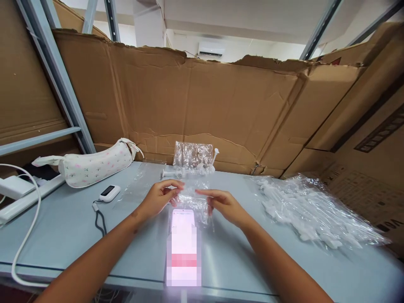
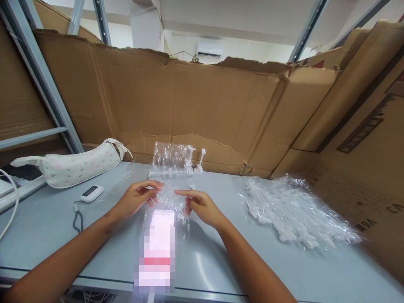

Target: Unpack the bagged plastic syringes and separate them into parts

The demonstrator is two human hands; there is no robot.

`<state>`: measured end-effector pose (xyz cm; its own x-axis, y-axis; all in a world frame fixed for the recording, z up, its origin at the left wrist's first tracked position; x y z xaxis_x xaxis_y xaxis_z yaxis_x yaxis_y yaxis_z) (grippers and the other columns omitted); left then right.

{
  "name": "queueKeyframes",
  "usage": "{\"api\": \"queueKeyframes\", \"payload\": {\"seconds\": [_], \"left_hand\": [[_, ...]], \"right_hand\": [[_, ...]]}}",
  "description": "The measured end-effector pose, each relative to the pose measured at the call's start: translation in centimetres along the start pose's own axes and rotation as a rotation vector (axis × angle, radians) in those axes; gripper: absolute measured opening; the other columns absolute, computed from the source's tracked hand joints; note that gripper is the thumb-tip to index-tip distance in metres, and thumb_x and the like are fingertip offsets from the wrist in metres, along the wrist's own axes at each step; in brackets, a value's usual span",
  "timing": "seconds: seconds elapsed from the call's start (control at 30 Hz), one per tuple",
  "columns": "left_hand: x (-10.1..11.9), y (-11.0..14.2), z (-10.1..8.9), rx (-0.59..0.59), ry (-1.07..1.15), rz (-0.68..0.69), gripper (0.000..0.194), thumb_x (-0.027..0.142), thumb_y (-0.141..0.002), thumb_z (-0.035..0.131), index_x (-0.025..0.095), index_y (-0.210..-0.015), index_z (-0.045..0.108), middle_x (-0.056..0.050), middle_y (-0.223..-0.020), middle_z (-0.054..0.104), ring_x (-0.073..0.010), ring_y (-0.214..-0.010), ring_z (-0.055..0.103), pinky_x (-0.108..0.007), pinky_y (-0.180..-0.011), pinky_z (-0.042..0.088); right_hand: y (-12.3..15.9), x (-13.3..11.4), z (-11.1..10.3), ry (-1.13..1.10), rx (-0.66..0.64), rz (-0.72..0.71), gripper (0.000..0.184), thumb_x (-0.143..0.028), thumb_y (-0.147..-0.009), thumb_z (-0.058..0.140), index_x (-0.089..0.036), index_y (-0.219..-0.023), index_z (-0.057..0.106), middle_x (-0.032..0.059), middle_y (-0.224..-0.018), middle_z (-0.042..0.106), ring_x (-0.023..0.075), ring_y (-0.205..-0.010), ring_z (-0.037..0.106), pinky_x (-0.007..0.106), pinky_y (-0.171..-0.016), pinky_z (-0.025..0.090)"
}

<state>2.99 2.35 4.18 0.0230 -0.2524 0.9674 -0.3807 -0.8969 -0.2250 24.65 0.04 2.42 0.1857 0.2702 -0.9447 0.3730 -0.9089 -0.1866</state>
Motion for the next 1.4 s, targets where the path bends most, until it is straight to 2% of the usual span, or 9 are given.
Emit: {"api": "queueKeyframes", "payload": {"seconds": [0.13, 0.3, 0.5, 0.67, 0.83, 1.03, 1.27, 1.33, 1.4], "left_hand": [[-0.4, -0.1, -0.6, 0.004, -0.067, -0.011, 0.026, 0.038, -0.079, 0.061, 0.014, -0.09, 0.066, 0.0, -0.058, 0.062, -0.0102, -0.047, 0.056, -0.023, -0.05, 0.046], [-0.4, 0.0, -0.8, -0.183, -0.227, 0.104, 0.03, 0.023, -0.077, 0.06, 0.025, -0.106, 0.068, -0.007, -0.128, 0.058, -0.0178, -0.094, 0.062, -0.028, -0.076, 0.051], [-1.1, 0.6, 0.7, -0.421, -0.193, 0.052, 0.036, 0.028, -0.079, 0.062, 0.03, -0.116, 0.065, -0.005, -0.135, 0.054, -0.024, -0.123, 0.048, -0.036, -0.096, 0.043], [-1.4, 0.4, 1.0, -0.275, -0.001, -0.052, 0.039, 0.045, -0.085, 0.055, 0.02, -0.113, 0.067, -0.011, -0.121, 0.064, -0.0222, -0.101, 0.061, -0.035, -0.086, 0.047], [-1.1, 0.2, 1.0, -0.077, 0.152, -0.158, 0.043, 0.046, -0.084, 0.055, 0.014, -0.109, 0.067, -0.011, -0.095, 0.072, -0.0191, -0.084, 0.065, -0.033, -0.08, 0.048], [-1.0, 0.4, 1.4, 0.014, 0.189, -0.145, 0.033, 0.024, -0.077, 0.061, 0.017, -0.109, 0.064, -0.009, -0.123, 0.06, -0.0167, -0.085, 0.065, -0.029, -0.077, 0.049], [-1.0, 0.3, 1.4, -0.02, 0.093, -0.131, 0.047, 0.018, -0.075, 0.057, 0.019, -0.122, 0.058, -0.009, -0.113, 0.064, -0.0134, -0.073, 0.063, -0.031, -0.075, 0.049], [-0.8, 0.4, 1.2, -0.036, 0.017, -0.144, 0.048, 0.019, -0.078, 0.054, 0.017, -0.126, 0.056, -0.008, -0.096, 0.07, -0.0143, -0.072, 0.063, -0.032, -0.077, 0.049], [-0.4, 0.5, 1.0, -0.047, -0.05, -0.121, 0.054, 0.019, -0.08, 0.051, 0.018, -0.134, 0.048, -0.007, -0.093, 0.07, -0.0149, -0.075, 0.063, -0.031, -0.078, 0.048]], "right_hand": [[-0.1, -0.3, -1.2, -0.016, 0.182, -0.009, 0.033, -0.024, -0.082, 0.051, -0.021, -0.11, 0.068, -0.0036, -0.051, 0.057, 0.0142, -0.053, 0.059, 0.031, -0.062, 0.047], [0.0, -0.7, -2.2, -0.059, 0.299, -0.032, 0.032, -0.028, -0.081, 0.052, -0.023, -0.11, 0.068, 0.0, -0.069, 0.068, 0.014, -0.054, 0.059, 0.033, -0.062, 0.046], [0.1, -0.8, -1.8, -0.058, 0.295, -0.051, 0.033, -0.029, -0.083, 0.053, -0.026, -0.113, 0.066, 0.0033, -0.097, 0.071, 0.011, -0.057, 0.056, 0.033, -0.067, 0.046], [0.1, -0.9, -1.5, -0.073, 0.275, -0.056, 0.036, -0.04, -0.085, 0.055, -0.03, -0.119, 0.062, 0.0056, -0.13, 0.057, 0.0103, -0.067, 0.057, 0.032, -0.071, 0.048], [0.3, -1.1, -0.5, -0.206, -0.062, -0.015, 0.079, -0.065, -0.076, 0.055, -0.034, -0.144, 0.028, 0.0138, -0.15, 0.031, 0.0212, -0.089, 0.067, 0.038, -0.076, 0.052], [0.1, -0.2, 1.3, -0.18, -0.076, 0.08, 0.062, -0.051, -0.08, 0.061, -0.025, -0.133, 0.044, 0.0096, -0.104, 0.067, 0.0193, -0.076, 0.069, 0.035, -0.069, 0.052], [-0.3, 0.5, 1.7, -0.264, 0.109, 0.102, 0.045, -0.042, -0.077, 0.065, -0.02, -0.116, 0.058, -0.0012, -0.066, 0.065, 0.0167, -0.063, 0.067, 0.033, -0.063, 0.051], [-0.4, 0.4, 1.6, -0.263, 0.105, 0.096, 0.046, -0.04, -0.079, 0.063, -0.019, -0.119, 0.057, -0.0006, -0.065, 0.066, 0.0161, -0.061, 0.066, 0.034, -0.064, 0.051], [-0.3, 0.1, 1.7, -0.264, 0.083, 0.067, 0.05, -0.038, -0.08, 0.06, -0.022, -0.126, 0.053, 0.0059, -0.09, 0.071, 0.015, -0.062, 0.066, 0.035, -0.066, 0.052]]}}
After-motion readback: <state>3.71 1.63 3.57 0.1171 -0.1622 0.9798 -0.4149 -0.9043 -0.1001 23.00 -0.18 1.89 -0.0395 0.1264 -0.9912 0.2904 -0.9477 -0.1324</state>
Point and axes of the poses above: each hand's wrist, its own y-axis away from the middle knuckle, its own z-axis out of the palm, x = y × z, the point moved 3 cm from there along -y, towards the middle knuckle
